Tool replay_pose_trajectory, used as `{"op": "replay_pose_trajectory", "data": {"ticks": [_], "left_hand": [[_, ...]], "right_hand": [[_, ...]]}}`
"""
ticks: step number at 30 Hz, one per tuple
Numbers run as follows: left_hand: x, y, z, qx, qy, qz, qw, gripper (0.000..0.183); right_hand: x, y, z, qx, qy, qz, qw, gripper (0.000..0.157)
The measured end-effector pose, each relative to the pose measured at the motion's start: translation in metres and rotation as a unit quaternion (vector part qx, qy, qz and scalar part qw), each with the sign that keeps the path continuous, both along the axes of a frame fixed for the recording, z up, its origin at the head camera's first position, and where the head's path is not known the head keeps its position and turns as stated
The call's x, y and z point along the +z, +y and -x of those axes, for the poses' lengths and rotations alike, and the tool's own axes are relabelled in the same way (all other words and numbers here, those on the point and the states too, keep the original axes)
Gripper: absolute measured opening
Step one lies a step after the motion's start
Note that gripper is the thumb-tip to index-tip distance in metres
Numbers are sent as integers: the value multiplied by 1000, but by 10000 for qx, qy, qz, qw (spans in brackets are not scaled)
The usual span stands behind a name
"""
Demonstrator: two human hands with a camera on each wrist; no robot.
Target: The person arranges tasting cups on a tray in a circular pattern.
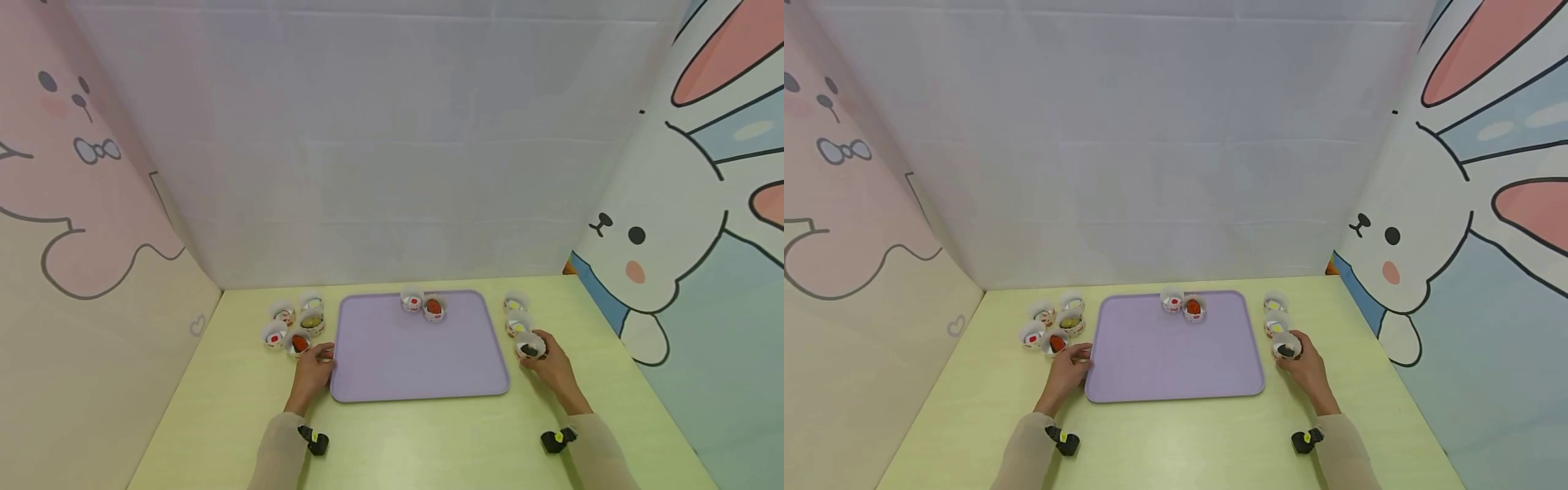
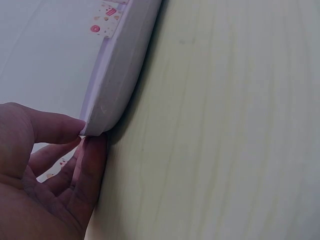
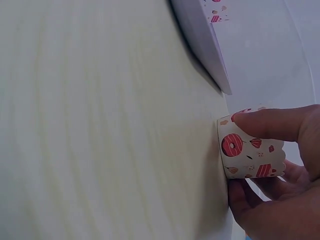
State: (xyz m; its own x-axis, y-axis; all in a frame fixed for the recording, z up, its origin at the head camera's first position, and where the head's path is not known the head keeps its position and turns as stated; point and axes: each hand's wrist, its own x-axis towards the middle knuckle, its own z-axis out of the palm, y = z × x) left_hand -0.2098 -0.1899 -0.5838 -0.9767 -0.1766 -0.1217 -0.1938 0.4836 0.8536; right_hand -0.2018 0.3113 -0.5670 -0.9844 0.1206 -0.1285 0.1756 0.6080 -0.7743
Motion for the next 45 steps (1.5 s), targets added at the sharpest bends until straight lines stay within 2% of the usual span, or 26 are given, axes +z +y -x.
{"op": "replay_pose_trajectory", "data": {"ticks": [16,25,34,45], "left_hand": [[2,2,-1,18,-55,-63,10000,40],[2,2,0,22,-40,39,10000,39],[1,1,0,30,-48,113,9999,39],[0,1,0,49,22,98,9999,39]], "right_hand": [[2,0,-11,-215,107,130,9996,73],[27,-6,-18,-139,227,245,9993,75],[49,-18,-20,23,548,453,9975,75],[63,-38,-11,194,777,588,9950,75]]}}
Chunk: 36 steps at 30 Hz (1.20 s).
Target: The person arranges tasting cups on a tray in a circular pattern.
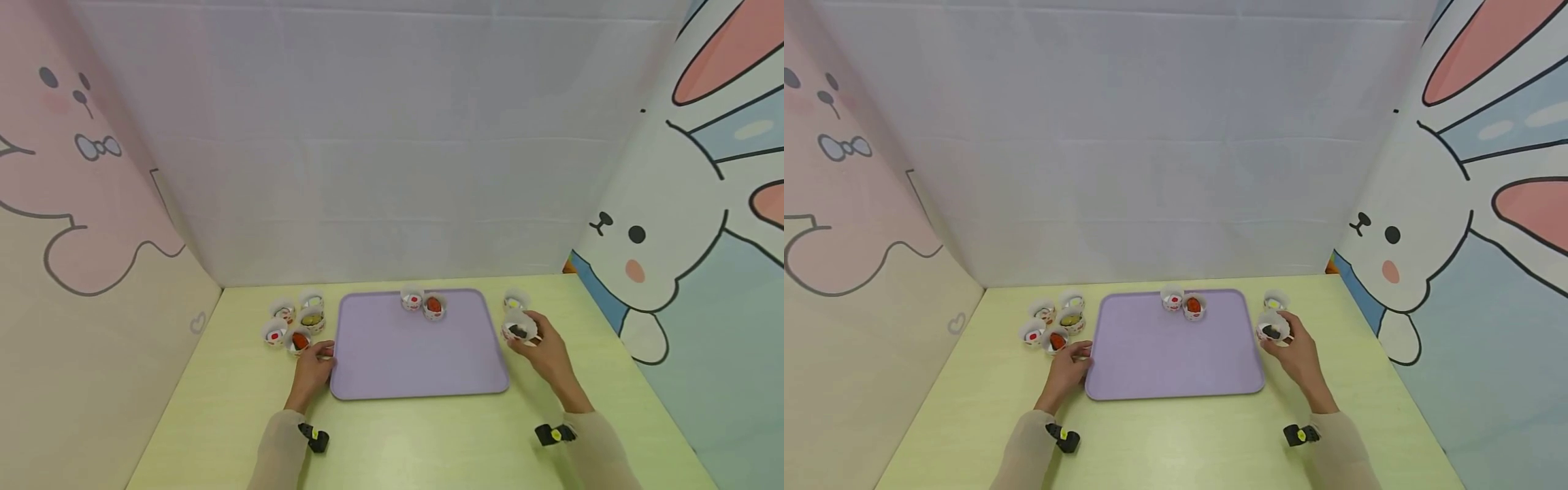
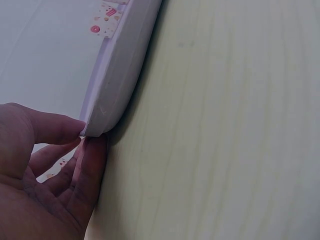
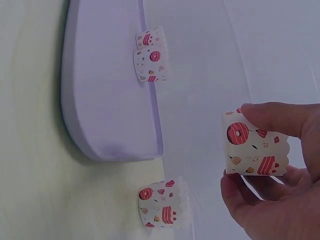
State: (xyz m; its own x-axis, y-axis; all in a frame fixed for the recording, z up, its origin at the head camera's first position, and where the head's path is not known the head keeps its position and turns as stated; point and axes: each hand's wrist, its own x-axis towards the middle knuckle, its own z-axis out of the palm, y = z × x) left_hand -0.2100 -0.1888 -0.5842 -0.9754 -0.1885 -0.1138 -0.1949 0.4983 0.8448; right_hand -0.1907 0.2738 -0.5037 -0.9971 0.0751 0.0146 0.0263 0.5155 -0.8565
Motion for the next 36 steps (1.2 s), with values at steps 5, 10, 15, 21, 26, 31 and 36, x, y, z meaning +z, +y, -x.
{"op": "replay_pose_trajectory", "data": {"ticks": [5,10,15,21,26,31,36], "left_hand": [[0,0,-1,-47,24,-42,10000,39],[2,0,-1,-37,-5,-36,10000,39],[2,1,0,-19,-28,-22,10000,39],[2,0,-1,-13,-63,-11,10000,39],[2,-1,-1,-67,-47,-48,10000,40],[1,-1,0,-66,-17,-33,10000,40],[2,0,-1,-52,-43,-47,10000,40]], "right_hand": [[1,-10,7,117,33,-39,9999,74],[0,-21,14,190,95,-103,9997,74],[-2,-34,22,248,153,-90,9995,73],[-11,-49,34,232,197,46,9995,69],[-17,-62,43,163,261,-37,9995,70],[-21,-74,47,168,302,-10,9994,69],[-28,-85,51,127,215,-175,9995,68]]}}
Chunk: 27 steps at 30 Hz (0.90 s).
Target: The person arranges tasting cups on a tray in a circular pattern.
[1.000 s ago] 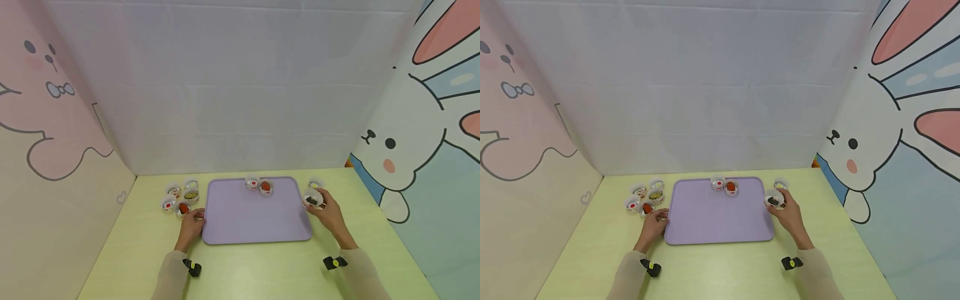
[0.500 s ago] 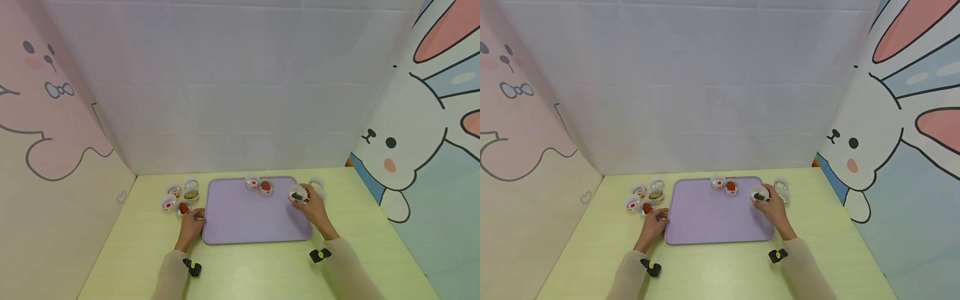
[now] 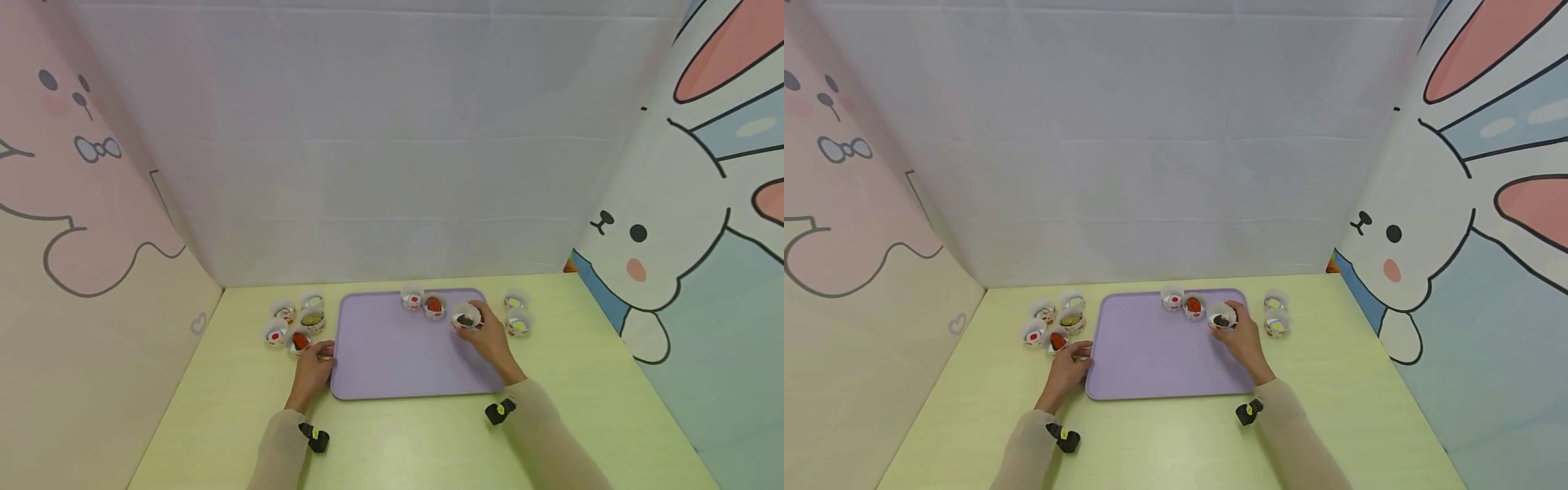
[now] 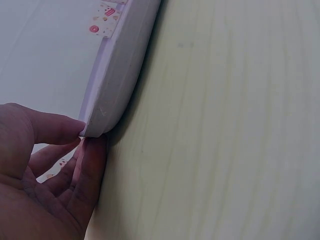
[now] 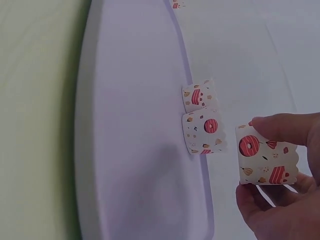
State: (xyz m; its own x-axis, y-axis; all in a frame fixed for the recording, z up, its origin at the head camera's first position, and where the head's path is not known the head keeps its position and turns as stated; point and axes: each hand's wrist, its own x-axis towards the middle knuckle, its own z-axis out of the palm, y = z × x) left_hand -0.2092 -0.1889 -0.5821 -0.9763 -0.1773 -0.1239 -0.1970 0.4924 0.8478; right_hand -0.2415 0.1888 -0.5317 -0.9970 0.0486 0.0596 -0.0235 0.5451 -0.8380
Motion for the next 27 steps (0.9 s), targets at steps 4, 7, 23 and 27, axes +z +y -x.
{"op": "replay_pose_trajectory", "data": {"ticks": [4,7,23,27], "left_hand": [[0,0,0,-2,3,-29,10000,40],[1,0,0,6,-17,-27,10000,40],[0,0,-1,45,-114,-132,9998,39],[-1,0,0,31,-114,-145,9998,40]], "right_hand": [[-7,-5,5,-6,-34,-55,10000,68],[-9,-8,8,38,-74,-73,9999,68],[-30,-23,18,-42,-89,-278,9996,63],[-31,-25,19,-24,-127,-309,9994,63]]}}
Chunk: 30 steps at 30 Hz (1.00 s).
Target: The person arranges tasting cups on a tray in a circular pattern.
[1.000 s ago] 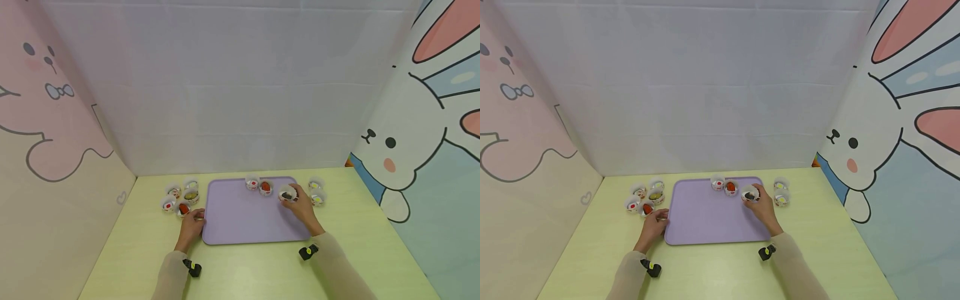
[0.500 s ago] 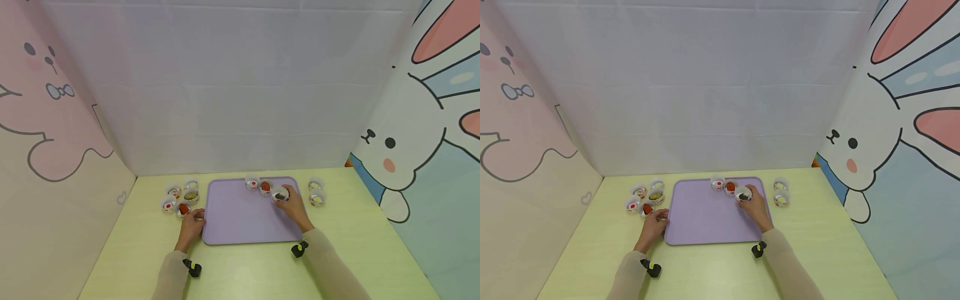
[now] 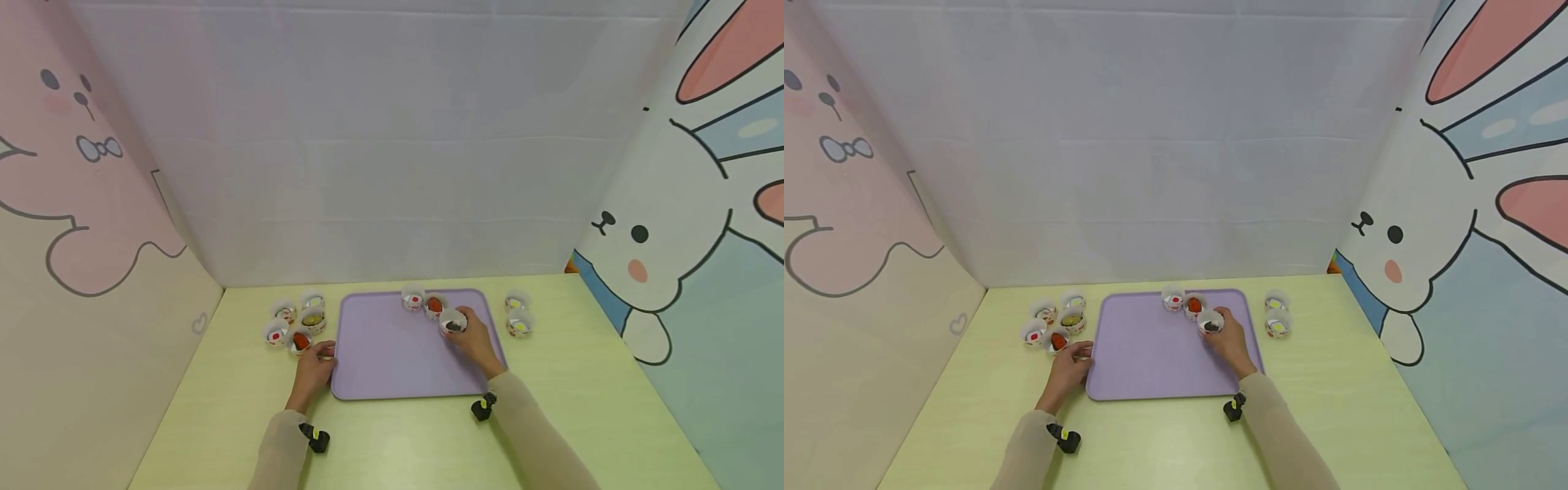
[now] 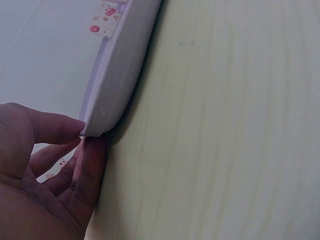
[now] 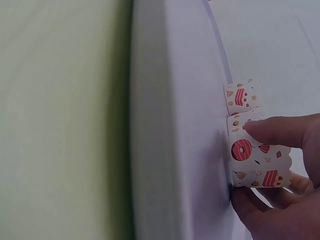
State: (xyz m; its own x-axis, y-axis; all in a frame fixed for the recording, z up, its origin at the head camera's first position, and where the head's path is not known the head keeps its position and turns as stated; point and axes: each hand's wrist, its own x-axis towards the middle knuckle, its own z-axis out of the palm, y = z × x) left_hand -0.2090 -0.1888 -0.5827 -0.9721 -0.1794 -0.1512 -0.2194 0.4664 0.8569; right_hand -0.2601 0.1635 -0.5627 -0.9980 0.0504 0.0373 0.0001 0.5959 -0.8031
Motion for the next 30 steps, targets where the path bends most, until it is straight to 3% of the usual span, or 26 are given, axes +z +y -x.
{"op": "replay_pose_trajectory", "data": {"ticks": [11,20,30], "left_hand": [[0,-1,0,-32,70,61,10000,39],[1,-1,-2,-89,83,26,9999,39],[1,0,-1,-91,104,35,9999,39]], "right_hand": [[0,-4,1,-20,-103,-100,9999,63],[0,-4,2,66,-218,-42,9997,75],[20,-1,-2,290,-108,308,9990,78]]}}
